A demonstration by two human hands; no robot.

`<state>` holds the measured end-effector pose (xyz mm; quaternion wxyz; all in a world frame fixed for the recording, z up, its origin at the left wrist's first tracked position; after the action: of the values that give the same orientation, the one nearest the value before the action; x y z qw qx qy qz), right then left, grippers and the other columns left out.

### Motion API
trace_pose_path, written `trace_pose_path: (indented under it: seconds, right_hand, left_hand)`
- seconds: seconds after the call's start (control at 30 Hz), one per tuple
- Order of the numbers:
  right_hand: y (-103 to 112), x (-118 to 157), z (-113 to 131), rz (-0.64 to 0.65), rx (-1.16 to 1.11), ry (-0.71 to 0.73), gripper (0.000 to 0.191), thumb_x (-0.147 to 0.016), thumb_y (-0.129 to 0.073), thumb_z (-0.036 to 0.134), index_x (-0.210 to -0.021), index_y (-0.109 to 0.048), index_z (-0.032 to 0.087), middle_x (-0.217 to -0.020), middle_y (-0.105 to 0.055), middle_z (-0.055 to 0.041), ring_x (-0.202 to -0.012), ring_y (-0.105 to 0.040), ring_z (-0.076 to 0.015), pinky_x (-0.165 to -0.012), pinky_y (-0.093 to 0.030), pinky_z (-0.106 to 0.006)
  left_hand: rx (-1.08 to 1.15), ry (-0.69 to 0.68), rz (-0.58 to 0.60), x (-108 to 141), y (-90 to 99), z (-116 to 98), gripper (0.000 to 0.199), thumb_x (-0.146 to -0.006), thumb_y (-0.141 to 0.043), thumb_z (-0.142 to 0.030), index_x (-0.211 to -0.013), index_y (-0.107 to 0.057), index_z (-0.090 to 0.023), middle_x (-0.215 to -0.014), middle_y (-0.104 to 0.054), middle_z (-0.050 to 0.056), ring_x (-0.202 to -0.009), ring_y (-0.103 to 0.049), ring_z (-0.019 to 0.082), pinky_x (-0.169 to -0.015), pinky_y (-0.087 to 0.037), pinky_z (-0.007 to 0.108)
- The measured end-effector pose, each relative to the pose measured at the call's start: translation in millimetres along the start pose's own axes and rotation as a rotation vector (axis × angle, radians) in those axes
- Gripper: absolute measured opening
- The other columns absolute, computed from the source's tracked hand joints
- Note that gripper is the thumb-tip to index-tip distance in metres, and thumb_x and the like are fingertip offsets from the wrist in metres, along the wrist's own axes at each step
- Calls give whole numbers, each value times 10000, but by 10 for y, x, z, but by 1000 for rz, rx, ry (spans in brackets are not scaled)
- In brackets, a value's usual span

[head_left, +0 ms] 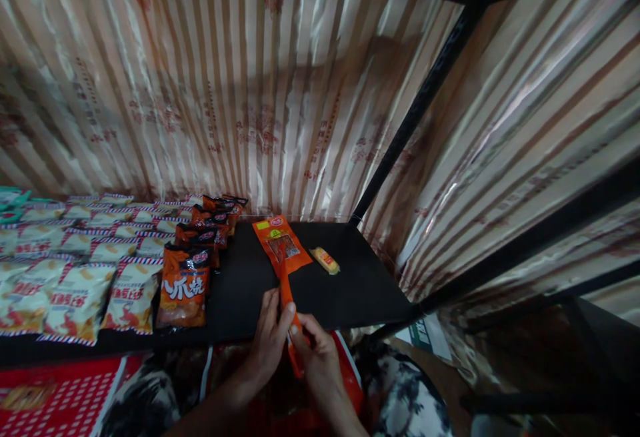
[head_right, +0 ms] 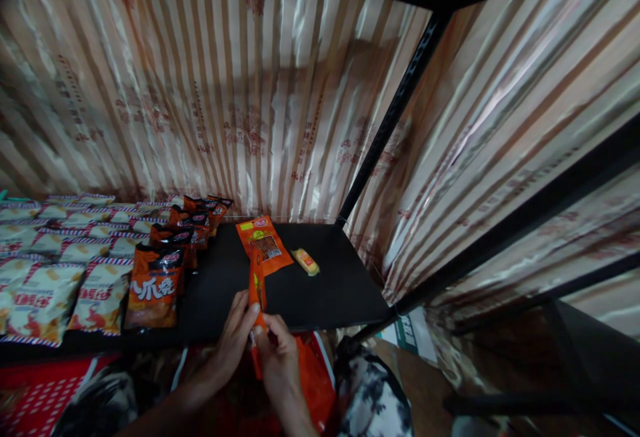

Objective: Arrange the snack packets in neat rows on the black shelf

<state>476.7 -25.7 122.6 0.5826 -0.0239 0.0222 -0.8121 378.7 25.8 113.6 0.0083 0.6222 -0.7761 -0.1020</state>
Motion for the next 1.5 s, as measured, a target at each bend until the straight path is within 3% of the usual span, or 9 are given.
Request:
trace_pose_path:
  seconds: [0.2,0.4,0.63,0.93,1.07,1.17,1.33,1.5]
  right_hand:
    - [-143,-7,38,57,192,97,227,-764,-589,397,-744,-705,203,-716,-566,-13,-696,-534,-152,-636,-438,-226]
    - [-316,-32,1,153,411,130,180,-812,-498,259,-804,-672,213,-803,-596,-34,-771,-574,-169,-699,-459,-250]
    - [-429,-89,-167,155,609,158,211,-758,-457,83,-774,-630,204,-823,-609,-41,-816,-578,-173,-761,-454,-270]
    - [-546,-154,-131,244,582,135,210,-758,-514,131,-861,-674,220,-897,-642,-42,-868,-598,-182,-813,-472,-302]
    - [-521,-209,-163,257,401,88,201,-832,-488,256,-870,-683,221,-798,-642,-27,-666,-611,-147,-615,-504,-247]
    - [-359,-341,-185,143,341,101,291,-877,-437,378,-913,-668,205,-776,-656,-37,-623,-613,-144,-558,-503,-233]
    - [-35,-801,-85,-59,636,331,336,-891,-365,301,-1055,-635,186,-1025,-673,-94,-968,-614,-197,-889,-479,-343]
    - [-115,-1369,-192,94,1009,395,391,-858,-362,191,-1146,-616,116,-1230,-593,-135,-1230,-461,-215,-1052,-357,-378]
  left_hand:
    - [230,171,-8,27,78,87,453,-785,-530,-439,-1128,-567,-145,-1199,-575,111,-1183,-476,242,-991,-358,311]
    - [391,294,-48,14,88,383,320,-729,-585,-376,-939,-606,-135,-887,-679,64,-853,-623,219,-804,-464,315]
    - [393,349,-201,-7,245,597,229,-662,-594,-287,-845,-594,-150,-785,-654,37,-770,-610,191,-726,-467,281]
    - [444,410,-265,-158,308,771,249,-635,-606,-318,-825,-543,-169,-725,-627,22,-686,-610,171,-664,-481,271]
    - [425,456,-263,-184,339,818,251,-648,-564,-313,-851,-517,-172,-646,-600,-9,-560,-583,145,-542,-465,246]
    - [439,471,-254,-202,340,832,260,-644,-570,-336,-842,-517,-176,-659,-617,5,-558,-595,157,-524,-467,253]
    - [418,458,-312,-261,383,886,326,-651,-598,-291,-946,-547,-163,-838,-674,68,-782,-650,204,-699,-506,290]
    - [301,495,-396,-346,544,942,329,-671,-586,-240,-989,-550,-162,-873,-673,70,-822,-652,200,-724,-510,283]
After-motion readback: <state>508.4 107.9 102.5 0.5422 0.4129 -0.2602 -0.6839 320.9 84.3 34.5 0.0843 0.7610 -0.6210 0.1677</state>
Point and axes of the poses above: each hand's wrist, its own x-axis away from the middle knuckle, its own y-axis out of the back of the hand, z = x × y, the point moved 9 cm from there along -x, towards the middle knuckle
